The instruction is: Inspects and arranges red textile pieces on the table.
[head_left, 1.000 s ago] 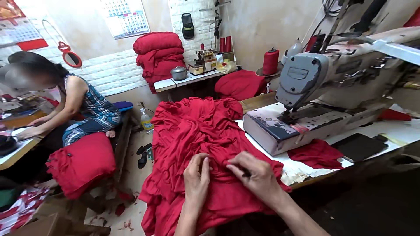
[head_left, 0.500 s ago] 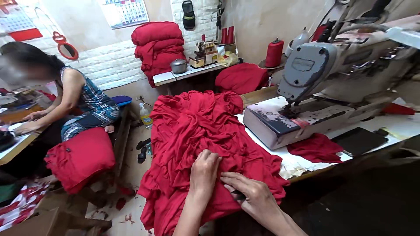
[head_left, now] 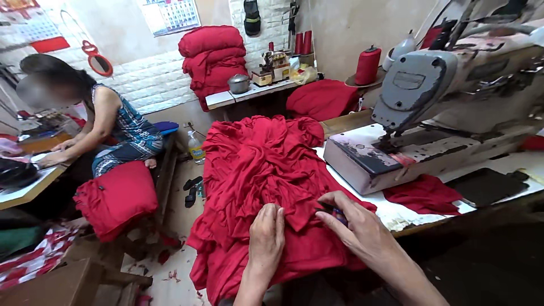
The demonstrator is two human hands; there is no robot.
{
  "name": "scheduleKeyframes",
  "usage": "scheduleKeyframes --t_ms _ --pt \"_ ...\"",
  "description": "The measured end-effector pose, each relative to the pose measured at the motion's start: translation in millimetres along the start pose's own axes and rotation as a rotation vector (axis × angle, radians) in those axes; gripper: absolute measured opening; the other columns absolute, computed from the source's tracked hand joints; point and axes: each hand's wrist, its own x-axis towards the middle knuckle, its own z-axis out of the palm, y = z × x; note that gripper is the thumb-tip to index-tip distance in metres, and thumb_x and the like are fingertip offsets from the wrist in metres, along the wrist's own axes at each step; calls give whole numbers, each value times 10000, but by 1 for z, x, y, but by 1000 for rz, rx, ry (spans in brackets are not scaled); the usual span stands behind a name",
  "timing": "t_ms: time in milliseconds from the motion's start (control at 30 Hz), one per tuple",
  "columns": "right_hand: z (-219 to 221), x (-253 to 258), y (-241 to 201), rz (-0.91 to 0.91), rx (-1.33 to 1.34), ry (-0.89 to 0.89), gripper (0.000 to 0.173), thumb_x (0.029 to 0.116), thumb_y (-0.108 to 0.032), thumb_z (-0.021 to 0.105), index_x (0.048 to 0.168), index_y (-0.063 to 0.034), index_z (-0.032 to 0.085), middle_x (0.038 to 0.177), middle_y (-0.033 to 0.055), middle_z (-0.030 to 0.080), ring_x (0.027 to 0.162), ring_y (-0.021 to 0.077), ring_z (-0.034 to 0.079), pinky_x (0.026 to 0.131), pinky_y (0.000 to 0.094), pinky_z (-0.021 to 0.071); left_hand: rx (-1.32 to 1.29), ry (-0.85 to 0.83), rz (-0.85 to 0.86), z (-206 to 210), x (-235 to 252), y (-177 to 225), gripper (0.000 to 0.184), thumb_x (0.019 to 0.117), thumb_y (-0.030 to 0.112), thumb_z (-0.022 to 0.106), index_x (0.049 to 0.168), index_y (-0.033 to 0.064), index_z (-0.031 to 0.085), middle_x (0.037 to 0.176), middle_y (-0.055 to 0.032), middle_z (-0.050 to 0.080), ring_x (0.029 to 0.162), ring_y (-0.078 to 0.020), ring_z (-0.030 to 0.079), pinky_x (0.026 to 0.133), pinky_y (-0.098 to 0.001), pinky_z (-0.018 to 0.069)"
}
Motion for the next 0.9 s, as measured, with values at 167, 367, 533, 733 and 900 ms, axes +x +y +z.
scheduleKeyframes --t_ms 167,367,533,733,900 --pt "6 7 0 -3 -47 118 324 1019 -282 558 1181 -18 652 983 121 704 831 227 691 717 380 571 -53 -21 41 6 13 6 265 932 95 661 1116 -95 675 945 -163 698 738 -167 656 703 -266 562" --pt "15 1 -5 12 -70 157 317 1011 -273 561 1172 -10 632 945 106 701 782 212 689 664 368 566 119 -59 126 17 17 -5 108 920 41 647 896 -9 740 886 -143 713 866 -277 713 798 -363 588" --pt "25 -2 0 -151 -82 196 238 965 -231 617 1059 -45 731 932 99 703 773 183 681 649 294 560 50 13 84 10 3 -3 122 902 46 638 890 -16 742 884 -125 715 861 -219 706 819 -297 578" --pt "37 2 -5 -172 -99 223 205 934 -217 642 1024 -74 759 928 92 708 759 190 691 594 310 552 13 81 52 7 1 1 113 875 25 629 890 -33 724 852 -124 698 816 -198 693 782 -284 578" --pt "33 5 -6 -88 50 282 247 936 -219 645 1069 -24 716 942 86 706 769 95 641 683 209 532 32 30 24 10 18 11 232 896 67 620 1069 -58 709 981 -163 709 902 -245 693 833 -329 572"
